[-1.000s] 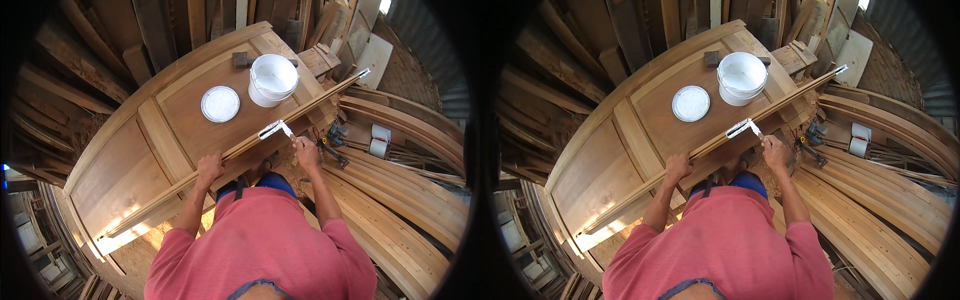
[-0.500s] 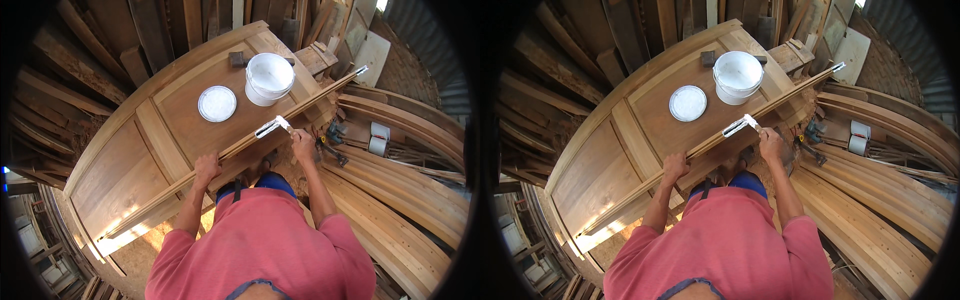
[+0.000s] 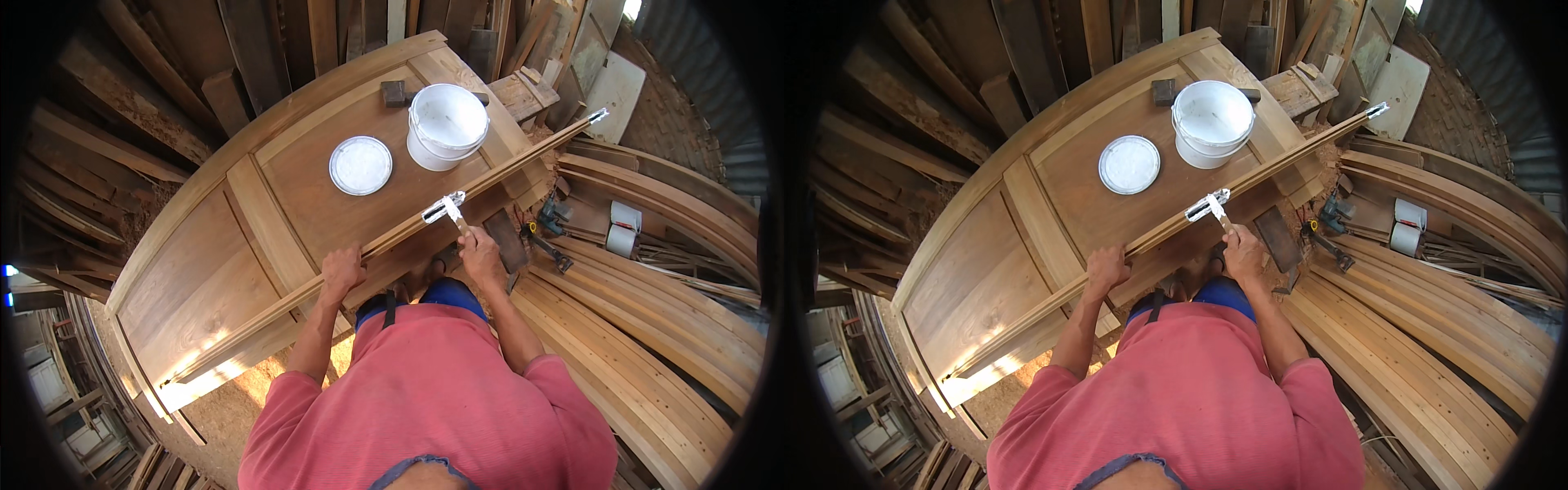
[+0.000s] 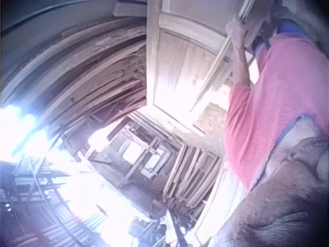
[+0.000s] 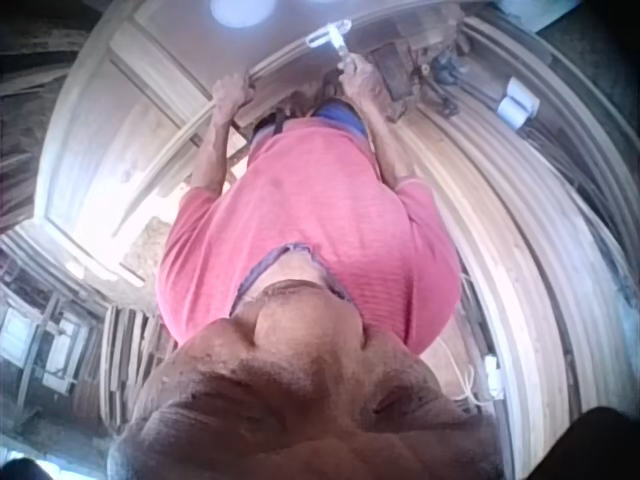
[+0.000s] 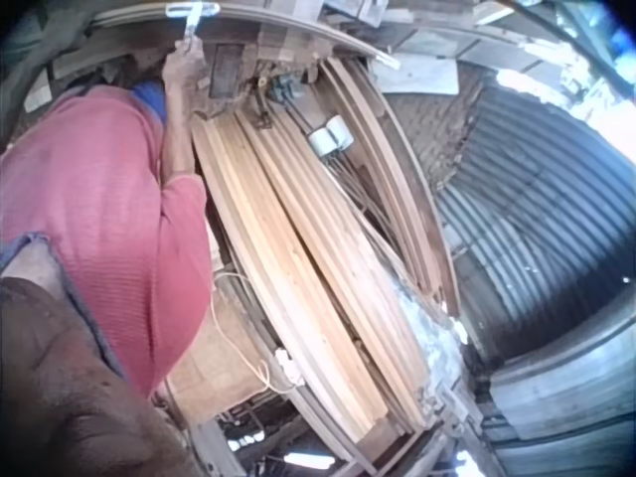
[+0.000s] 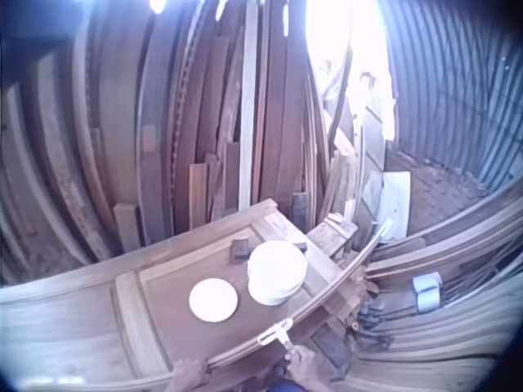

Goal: The person fills joints and holes in a wooden door frame using a white putty-like substance. They use a small spatula-like tool to apply the filler from a bucket and then smooth it into a long joint along the edge of the door.

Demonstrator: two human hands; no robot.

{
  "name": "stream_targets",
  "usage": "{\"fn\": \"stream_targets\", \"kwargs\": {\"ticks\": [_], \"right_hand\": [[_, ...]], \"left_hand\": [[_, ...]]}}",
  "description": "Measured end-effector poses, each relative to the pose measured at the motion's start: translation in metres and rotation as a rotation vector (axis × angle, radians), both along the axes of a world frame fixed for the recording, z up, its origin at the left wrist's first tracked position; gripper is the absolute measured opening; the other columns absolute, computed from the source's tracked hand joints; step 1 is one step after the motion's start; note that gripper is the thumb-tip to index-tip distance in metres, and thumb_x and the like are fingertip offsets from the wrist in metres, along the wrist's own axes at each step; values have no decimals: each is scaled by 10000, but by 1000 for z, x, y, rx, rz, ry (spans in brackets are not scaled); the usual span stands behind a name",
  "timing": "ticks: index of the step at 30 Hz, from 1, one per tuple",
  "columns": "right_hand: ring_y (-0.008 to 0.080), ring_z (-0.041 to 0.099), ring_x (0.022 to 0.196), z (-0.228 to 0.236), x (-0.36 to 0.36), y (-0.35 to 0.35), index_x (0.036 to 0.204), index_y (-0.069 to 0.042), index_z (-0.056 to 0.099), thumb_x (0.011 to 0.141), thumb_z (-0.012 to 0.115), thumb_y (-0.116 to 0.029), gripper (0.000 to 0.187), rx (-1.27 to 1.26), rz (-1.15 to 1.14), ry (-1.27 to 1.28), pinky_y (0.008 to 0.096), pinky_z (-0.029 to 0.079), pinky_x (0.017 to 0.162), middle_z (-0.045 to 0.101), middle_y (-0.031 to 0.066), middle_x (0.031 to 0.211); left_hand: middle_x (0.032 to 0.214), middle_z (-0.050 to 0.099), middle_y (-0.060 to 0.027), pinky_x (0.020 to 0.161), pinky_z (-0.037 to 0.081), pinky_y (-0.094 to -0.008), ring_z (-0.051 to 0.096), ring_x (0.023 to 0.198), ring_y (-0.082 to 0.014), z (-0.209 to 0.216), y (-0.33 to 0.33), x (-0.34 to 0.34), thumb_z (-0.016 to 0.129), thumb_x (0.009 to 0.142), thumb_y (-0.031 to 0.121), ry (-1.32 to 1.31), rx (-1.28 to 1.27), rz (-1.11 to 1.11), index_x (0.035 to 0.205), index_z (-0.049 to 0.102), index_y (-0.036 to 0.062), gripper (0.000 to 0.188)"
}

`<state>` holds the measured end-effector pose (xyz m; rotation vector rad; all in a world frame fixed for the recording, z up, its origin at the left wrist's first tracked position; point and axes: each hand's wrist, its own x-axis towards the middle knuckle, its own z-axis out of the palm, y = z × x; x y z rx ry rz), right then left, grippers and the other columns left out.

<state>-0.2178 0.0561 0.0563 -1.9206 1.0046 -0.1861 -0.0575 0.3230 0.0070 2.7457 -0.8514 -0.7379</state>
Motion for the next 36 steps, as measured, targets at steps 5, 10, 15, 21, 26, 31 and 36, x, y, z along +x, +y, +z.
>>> {"fn": "stream_targets", "kwargs": {"ticks": [5,10,15,21,26,31,36], "right_hand": [[361,729,802,-23,-11,13,1074,-27,696,1006,541,-171,222,25,162,33,443,568,748,752,143,855],[363,735,837,-17,-2,6,1040,-28,709,1000,551,-180,223,97,92,-14,447,566,763,752,150,857],[341,737,810,-22,-3,4,1045,-34,722,998,554,-179,227,-65,108,-25,449,560,738,753,139,845],[348,729,812,-32,-1,-2,1053,-45,726,996,544,-170,229,-107,56,-97,446,558,744,748,126,835],[346,729,821,-16,2,1,1051,-52,728,989,545,-175,229,50,146,-38,446,554,736,749,127,841],[324,736,821,-21,-3,-6,1050,-29,729,975,566,-207,253,-33,205,-10,409,557,759,750,132,849],[358,731,886,-2,-1,-11,1060,-18,748,984,568,-225,285,-21,207,-131,412,555,807,746,173,904]], "left_hand": [[905,734,-230,764,580,-534,720,862,-433,-2,-3,1,697,790,185,-5,-2,-17,1080,672,107,302],[906,736,-225,761,581,-534,720,866,-434,2,-2,1,698,784,183,-2,20,-13,1087,672,111,313],[896,735,-226,758,581,-532,720,862,-435,4,-3,1,697,779,176,4,24,-8,1076,674,105,307],[889,733,-232,748,578,-530,718,853,-438,4,-1,0,702,787,184,-2,-28,-11,1066,676,100,293],[886,733,-231,754,578,-529,718,847,-440,0,3,0,698,794,194,-9,-18,3,1061,674,98,284],[892,738,-220,762,583,-521,722,848,-424,-5,0,1,725,782,231,-17,11,-20,1112,692,104,355],[889,743,-207,767,588,-513,726,844,-410,-8,2,1,752,773,260,-18,35,-14,1162,712,104,421]]}}
